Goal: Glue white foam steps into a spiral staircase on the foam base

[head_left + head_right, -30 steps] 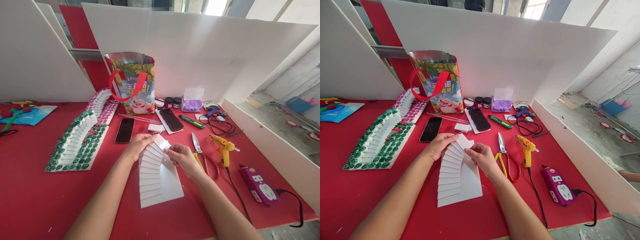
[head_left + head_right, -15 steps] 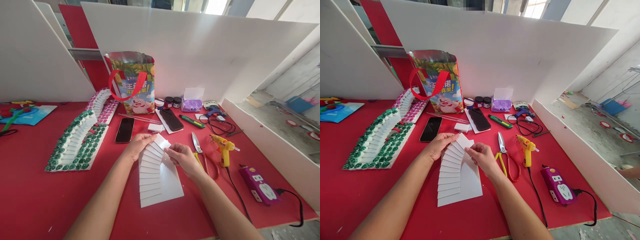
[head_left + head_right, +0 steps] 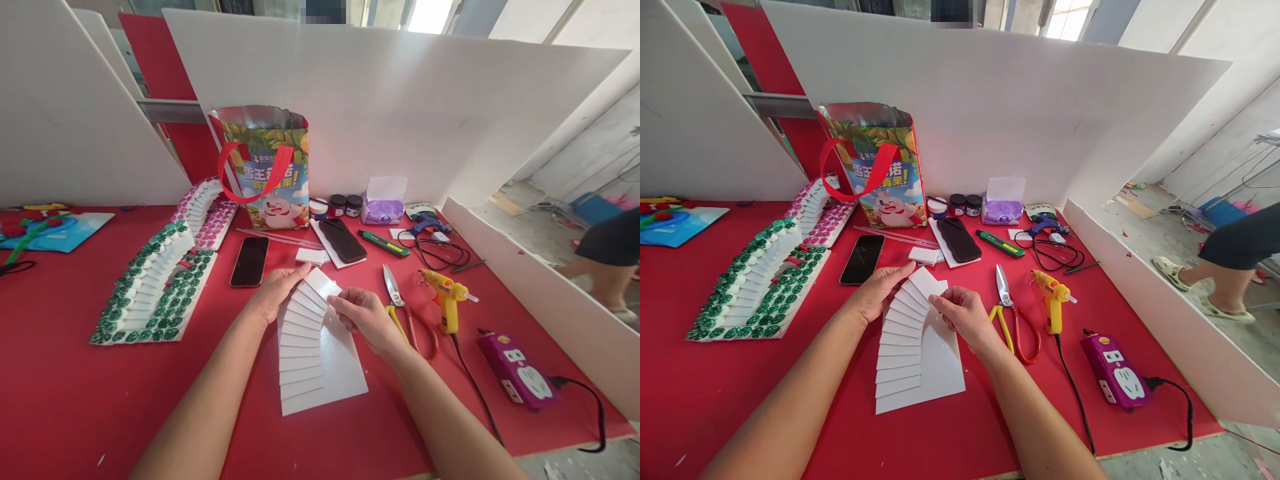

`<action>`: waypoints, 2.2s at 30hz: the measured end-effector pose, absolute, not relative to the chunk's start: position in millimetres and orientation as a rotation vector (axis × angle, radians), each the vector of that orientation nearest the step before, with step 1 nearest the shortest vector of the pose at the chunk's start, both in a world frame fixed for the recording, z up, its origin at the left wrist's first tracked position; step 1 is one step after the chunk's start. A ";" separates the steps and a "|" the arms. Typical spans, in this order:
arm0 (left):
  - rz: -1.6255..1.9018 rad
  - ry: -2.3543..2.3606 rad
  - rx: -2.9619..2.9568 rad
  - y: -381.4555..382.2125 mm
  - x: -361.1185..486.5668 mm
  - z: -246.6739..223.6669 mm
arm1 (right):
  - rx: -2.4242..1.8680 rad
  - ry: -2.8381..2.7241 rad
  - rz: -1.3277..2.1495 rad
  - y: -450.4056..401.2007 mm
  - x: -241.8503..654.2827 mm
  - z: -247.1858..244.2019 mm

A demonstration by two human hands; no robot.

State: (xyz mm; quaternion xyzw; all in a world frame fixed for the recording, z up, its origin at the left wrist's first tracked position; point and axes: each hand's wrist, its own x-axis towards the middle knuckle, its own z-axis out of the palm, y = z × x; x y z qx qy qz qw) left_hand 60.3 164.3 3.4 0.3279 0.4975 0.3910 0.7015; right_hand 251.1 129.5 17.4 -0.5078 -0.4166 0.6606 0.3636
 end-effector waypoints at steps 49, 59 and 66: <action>0.903 1.114 0.751 163.5 61.2 5.9 | -1.268 -1.049 1.727 129.9 251.3 16.3; 0.824 1.094 0.797 162.0 59.7 7.9 | -1.307 -1.063 1.737 129.8 250.4 16.1; 0.770 1.012 0.788 160.3 62.4 9.1 | -1.289 -1.066 1.730 130.8 248.0 12.7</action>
